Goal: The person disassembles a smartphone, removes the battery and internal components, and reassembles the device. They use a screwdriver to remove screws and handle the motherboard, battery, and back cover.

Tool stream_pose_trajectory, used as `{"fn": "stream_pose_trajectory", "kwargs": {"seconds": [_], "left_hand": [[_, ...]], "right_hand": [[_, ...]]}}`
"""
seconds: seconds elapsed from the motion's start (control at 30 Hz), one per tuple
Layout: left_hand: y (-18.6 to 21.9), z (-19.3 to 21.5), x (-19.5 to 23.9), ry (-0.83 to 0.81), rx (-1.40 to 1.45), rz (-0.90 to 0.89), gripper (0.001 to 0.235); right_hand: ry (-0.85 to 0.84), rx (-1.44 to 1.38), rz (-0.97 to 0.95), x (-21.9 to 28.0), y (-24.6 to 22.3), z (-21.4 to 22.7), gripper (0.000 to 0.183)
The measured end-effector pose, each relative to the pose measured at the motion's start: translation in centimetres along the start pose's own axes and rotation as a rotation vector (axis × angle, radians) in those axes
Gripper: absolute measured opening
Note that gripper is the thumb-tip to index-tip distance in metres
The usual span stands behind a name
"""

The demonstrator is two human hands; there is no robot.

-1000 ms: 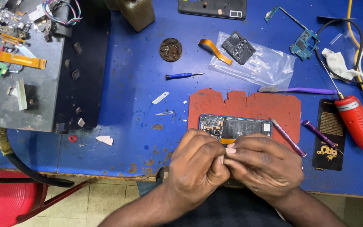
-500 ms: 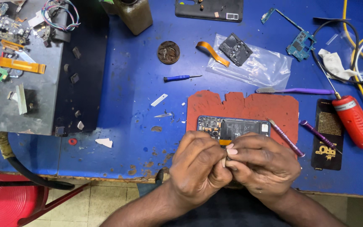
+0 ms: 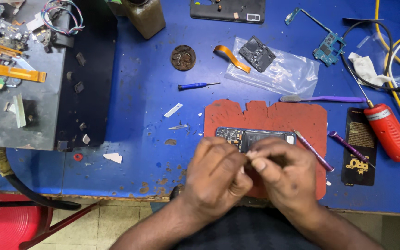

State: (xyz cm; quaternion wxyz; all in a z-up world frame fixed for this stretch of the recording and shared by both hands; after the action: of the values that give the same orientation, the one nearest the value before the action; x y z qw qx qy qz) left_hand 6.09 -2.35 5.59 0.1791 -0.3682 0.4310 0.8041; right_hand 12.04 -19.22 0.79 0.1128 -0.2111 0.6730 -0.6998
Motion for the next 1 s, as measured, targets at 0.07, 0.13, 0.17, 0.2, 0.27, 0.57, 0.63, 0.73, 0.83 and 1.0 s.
{"fn": "stream_pose_trajectory", "kwargs": {"seconds": [0.07, 0.13, 0.17, 0.2, 0.27, 0.57, 0.63, 0.73, 0.83, 1.0], "left_hand": [[-0.6, 0.6, 0.3, 0.022, 0.010, 0.053, 0.016], [-1.4, 1.6, 0.7, 0.036, 0.000, 0.095, 0.013], [-1.9, 2.2, 1.0, 0.040, -0.016, 0.111, 0.011], [-2.3, 2.8, 1.3, 0.045, -0.033, 0.130, 0.010], [-3.3, 3.8, 2.0, 0.031, -0.085, 0.201, 0.005], [-5.1, 6.0, 4.4, -0.215, -0.431, 0.338, 0.011], [-5.1, 6.0, 4.5, -0.242, -0.483, 0.341, 0.012], [-4.7, 5.7, 4.4, -0.228, -0.480, 0.325, 0.027], [-4.2, 5.3, 4.3, -0.212, -0.381, 0.309, 0.028], [-4.1, 4.3, 3.9, -0.226, -0.258, 0.283, 0.028]], "right_hand": [[-0.108, -0.409, -0.206, -0.9, 1.3, -0.1, 0.012], [-0.103, -0.435, -0.381, -1.7, 2.3, 0.3, 0.015], [-0.100, -0.449, -0.469, -1.9, 2.8, 0.6, 0.016], [-0.101, -0.420, -0.481, -2.0, 2.8, 0.9, 0.017], [-0.103, -0.362, -0.506, -2.1, 2.6, 1.5, 0.019], [-0.148, 0.370, -0.271, -3.8, -1.9, 1.0, 0.018], [-0.163, 0.564, -0.213, -4.3, -2.8, 0.0, 0.016], [-0.251, 0.820, -0.089, -5.0, -3.7, -2.1, 0.012], [-0.350, 1.024, 0.105, -5.3, -4.7, -4.2, 0.018], [-0.468, 1.172, 0.236, -5.3, -5.3, -6.0, 0.042]]}}
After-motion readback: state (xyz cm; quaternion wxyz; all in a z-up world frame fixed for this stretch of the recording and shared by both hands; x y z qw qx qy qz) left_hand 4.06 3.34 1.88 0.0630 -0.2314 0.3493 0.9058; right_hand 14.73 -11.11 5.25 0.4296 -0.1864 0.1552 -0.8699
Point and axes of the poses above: each hand's wrist, its own x-axis away from the middle knuckle, its own z-axis out of the back of the hand, y = z × x, the point moved 5 cm from there along -x, towards the middle knuckle, and after that the axes turned 10 degrees about -z, right-handed, at the moved point
